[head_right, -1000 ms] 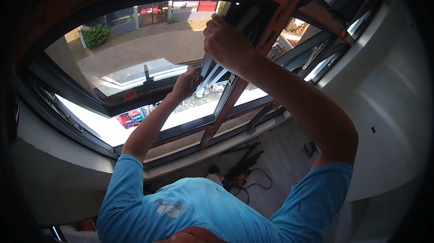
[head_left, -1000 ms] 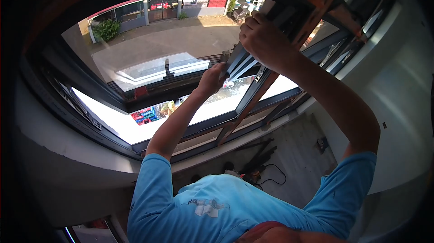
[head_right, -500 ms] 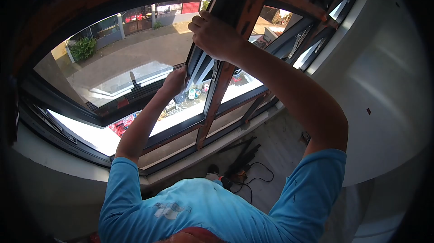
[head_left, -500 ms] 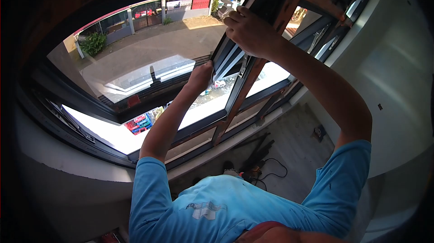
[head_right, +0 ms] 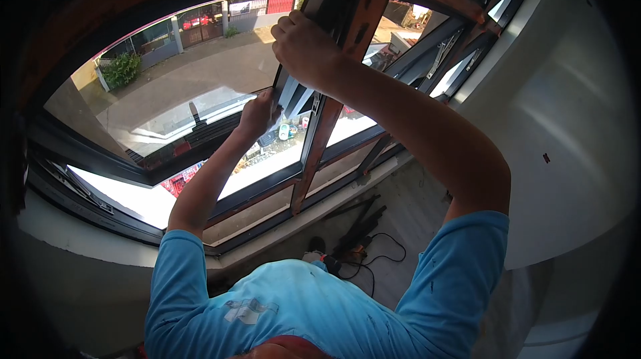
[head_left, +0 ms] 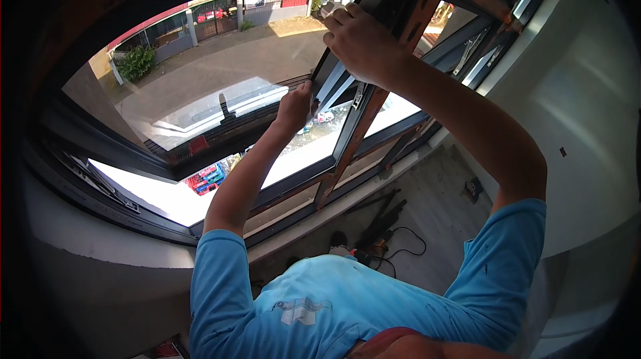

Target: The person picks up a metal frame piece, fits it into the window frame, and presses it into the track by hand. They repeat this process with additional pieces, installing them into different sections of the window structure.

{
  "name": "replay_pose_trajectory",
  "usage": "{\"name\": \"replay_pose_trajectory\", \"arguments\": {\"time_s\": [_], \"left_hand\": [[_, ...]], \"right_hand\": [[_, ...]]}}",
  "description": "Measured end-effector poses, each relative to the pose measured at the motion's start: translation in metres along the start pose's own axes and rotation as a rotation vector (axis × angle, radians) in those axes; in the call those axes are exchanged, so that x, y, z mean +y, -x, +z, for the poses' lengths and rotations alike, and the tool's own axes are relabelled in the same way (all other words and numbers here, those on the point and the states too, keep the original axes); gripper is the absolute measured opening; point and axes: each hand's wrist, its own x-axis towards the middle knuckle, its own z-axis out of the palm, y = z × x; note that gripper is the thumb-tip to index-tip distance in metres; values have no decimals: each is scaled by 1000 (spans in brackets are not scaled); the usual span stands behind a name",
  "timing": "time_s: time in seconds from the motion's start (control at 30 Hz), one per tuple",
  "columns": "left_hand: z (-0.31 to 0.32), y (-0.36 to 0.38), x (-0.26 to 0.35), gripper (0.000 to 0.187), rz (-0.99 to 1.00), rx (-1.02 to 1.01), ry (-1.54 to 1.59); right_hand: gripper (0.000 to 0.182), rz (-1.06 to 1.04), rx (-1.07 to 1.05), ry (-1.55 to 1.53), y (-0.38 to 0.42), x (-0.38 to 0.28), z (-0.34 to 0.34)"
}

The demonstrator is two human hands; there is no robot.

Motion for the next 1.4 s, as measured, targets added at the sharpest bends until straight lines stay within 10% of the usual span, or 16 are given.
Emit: {"name": "replay_pose_trajectory", "arguments": {"time_s": [0.67,1.4], "left_hand": [[-5,-6,-3,37,-50,-186,-169],[-6,-13,-12,37,91,-145,-73]], "right_hand": [[15,-128,87,33,4,20,8],[21,-171,-325,35,-7,32,-19]]}}
